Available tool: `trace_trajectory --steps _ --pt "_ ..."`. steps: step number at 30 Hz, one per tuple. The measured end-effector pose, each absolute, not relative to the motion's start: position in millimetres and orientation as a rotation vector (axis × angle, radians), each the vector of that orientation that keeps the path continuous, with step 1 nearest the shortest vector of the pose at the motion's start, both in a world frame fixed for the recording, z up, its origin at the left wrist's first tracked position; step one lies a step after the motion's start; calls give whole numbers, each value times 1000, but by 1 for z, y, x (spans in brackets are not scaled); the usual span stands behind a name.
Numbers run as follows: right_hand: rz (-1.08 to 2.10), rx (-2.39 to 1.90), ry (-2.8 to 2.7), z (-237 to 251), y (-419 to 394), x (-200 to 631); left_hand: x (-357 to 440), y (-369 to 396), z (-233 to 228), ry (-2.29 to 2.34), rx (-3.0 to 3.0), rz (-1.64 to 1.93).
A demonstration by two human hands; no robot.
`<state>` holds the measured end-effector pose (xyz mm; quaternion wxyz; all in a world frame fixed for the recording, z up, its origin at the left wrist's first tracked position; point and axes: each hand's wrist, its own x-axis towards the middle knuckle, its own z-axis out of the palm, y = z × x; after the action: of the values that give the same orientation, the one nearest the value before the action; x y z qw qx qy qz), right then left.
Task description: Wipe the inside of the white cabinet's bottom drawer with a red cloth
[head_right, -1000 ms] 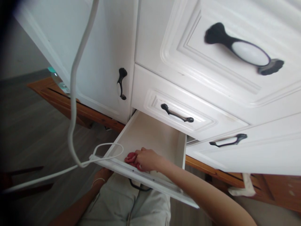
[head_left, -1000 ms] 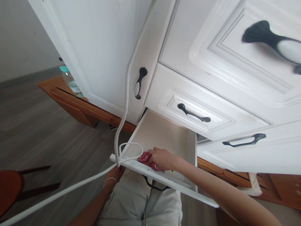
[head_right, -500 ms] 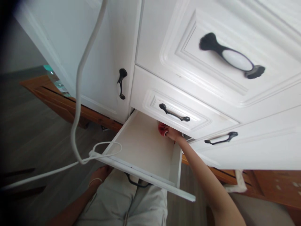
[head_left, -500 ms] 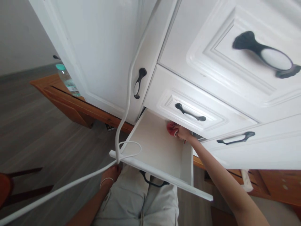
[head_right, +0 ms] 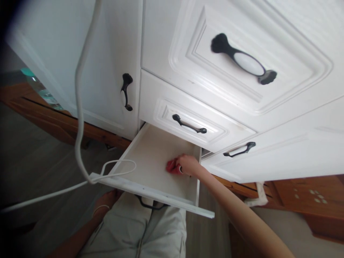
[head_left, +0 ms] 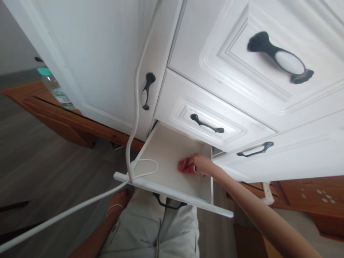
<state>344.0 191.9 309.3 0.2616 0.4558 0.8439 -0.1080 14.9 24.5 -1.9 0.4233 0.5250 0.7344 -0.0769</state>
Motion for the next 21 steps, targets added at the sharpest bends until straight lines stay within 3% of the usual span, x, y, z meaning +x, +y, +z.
trace_trajectory --steps 3,6,11,21 --pt "-2 1527 2186 316 227 345 15 25 0 1830 1328 -193" --pt "40 1650 2084 312 249 345 15 26 4 1834 1319 -218" --pt "-248 1518 1959 305 243 347 15 28 5 1846 1314 -223" --pt "-645 1081 2080 298 137 350 16 26 6 1844 1314 -185"
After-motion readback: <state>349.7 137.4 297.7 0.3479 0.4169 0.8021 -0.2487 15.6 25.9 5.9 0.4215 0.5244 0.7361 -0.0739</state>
